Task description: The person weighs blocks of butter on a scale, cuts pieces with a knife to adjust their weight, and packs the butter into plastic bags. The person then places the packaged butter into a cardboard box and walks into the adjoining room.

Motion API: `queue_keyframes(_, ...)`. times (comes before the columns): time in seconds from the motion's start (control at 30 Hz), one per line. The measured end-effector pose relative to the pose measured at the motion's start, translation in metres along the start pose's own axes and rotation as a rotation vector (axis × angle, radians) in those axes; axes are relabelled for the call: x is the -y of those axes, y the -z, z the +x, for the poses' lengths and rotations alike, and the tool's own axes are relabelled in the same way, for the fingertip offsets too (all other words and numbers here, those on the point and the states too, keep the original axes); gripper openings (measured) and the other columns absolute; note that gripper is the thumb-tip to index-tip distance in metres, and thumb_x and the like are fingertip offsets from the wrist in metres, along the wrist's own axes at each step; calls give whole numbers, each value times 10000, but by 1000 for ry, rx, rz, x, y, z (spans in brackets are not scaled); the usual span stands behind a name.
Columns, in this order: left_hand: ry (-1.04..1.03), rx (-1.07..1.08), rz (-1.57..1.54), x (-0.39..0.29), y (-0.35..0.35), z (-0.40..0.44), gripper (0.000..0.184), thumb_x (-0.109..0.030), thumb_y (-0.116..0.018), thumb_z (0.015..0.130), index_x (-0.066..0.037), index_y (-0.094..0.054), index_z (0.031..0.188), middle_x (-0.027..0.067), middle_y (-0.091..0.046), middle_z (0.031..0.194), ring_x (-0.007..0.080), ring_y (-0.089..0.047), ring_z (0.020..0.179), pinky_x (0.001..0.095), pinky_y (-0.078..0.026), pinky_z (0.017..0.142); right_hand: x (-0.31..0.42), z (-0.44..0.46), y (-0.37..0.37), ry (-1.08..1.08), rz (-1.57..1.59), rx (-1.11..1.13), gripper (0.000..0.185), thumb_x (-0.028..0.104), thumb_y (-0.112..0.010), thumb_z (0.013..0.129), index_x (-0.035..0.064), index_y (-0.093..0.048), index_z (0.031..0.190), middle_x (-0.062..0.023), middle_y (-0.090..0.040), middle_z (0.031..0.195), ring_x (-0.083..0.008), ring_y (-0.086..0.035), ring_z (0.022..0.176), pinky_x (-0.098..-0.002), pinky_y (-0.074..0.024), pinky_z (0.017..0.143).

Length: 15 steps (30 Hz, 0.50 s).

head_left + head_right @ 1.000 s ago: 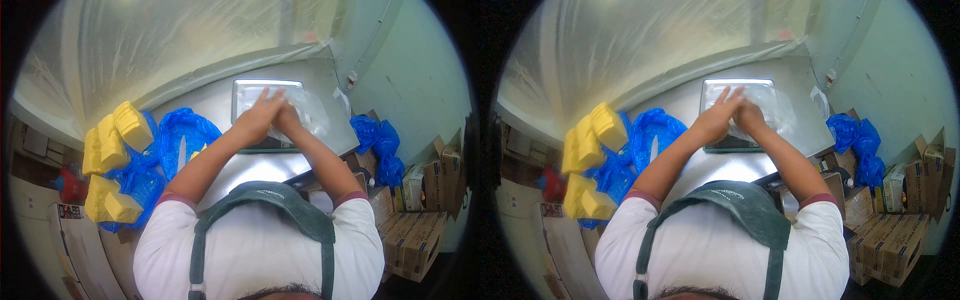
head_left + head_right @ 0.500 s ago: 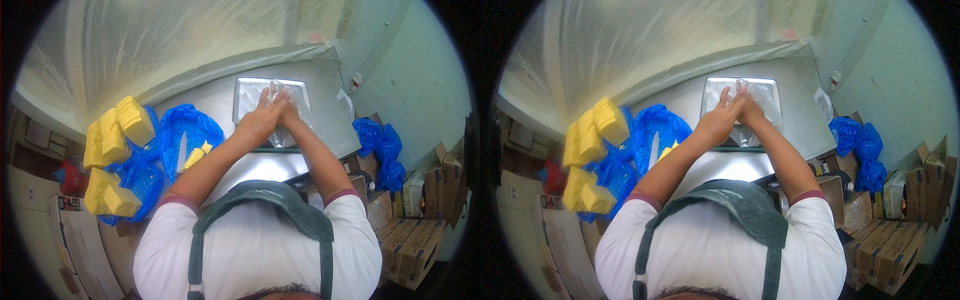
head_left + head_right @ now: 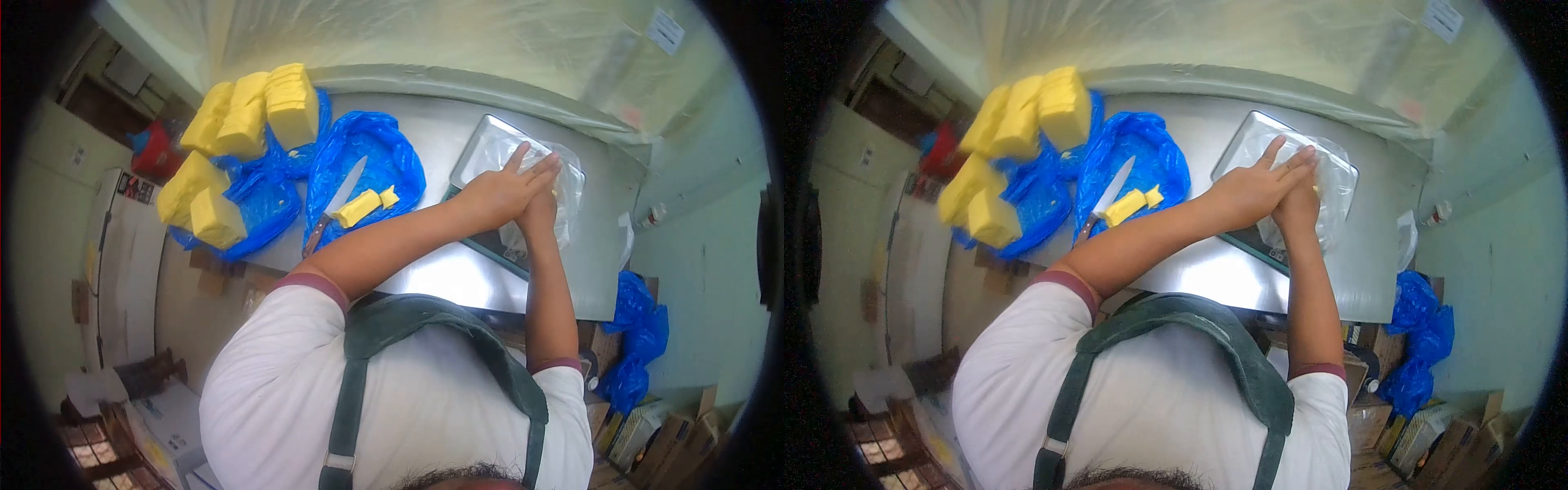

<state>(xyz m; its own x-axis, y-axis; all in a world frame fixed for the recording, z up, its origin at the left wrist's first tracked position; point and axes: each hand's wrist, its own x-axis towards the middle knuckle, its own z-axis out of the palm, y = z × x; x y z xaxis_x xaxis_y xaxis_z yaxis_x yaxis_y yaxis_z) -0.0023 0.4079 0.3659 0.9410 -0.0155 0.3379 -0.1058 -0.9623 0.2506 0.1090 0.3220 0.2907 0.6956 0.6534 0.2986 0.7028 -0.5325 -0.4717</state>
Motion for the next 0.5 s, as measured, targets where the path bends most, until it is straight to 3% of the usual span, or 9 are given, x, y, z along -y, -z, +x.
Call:
queue_keyframes(0.07,34,31,26,8,-5,6,720,-18,-542,855,-161,-292,1514,36,-184,1627,493,-232,1426,451,-610,795,-4,-6,-6,120,-83,-68,657,303,-561,938,65,-315,1499,-240,-323,1531,-413,-319,1411,-511,-298,1141)
queue_keyframes(0.13,75,18,25,20,-13,6,722,-16,-539,858,-164,-286,1518,63,-181,1626,494,-229,1427,451,-600,823,9,-19,12,146,-27,292,537,180,-568,917,46,-435,1419,-230,-400,1480,-392,-366,1384,-524,-324,1117)
queue_keyframes(0.27,81,-103,17,53,-49,-3,677,-71,-573,855,-199,-355,1483,142,-175,1619,500,-255,1415,462,-562,898,-4,-48,6,215,-258,107,487,121,-555,910,47,-475,1385,-227,-397,1477,-367,-379,1376,-535,-342,1093)
queue_keyframes(0.33,54,-31,-12,59,-51,-16,598,-114,-603,845,-201,-438,1413,164,-160,1618,497,-269,1409,469,-558,897,-8,-58,4,78,-171,179,457,129,-585,899,58,-525,1346,-228,-466,1423,-374,-471,1300,-517,-403,1038)
queue_keyframes(0.4,59,23,-35,61,-38,-53,522,-156,-634,835,-203,-521,1342,185,-146,1616,495,-282,1402,476,-555,897,-8,-68,10,124,-21,246,394,131,-597,896,46,-587,1281,-221,-603,1266,-405,-598,1126,-490,-482,948)
queue_keyframes(0.47,24,-19,-233,58,-14,-88,341,-206,-692,803,-181,-636,1139,171,-242,1594,417,-466,1312,440,-562,866,19,-72,35,122,-15,372,348,120,-609,903,11,-618,1233,-188,-696,1081,-331,-691,960,-416,-534,861)
queue_keyframes(0.5,55,-44,-215,60,-2,-112,341,-206,-692,803,-181,-636,1139,171,-242,1594,417,-466,1312,440,-562,866,32,-74,41,164,-14,383,348,120,-609,903,11,-618,1233,-188,-696,1081,-331,-691,960,-416,-534,861)
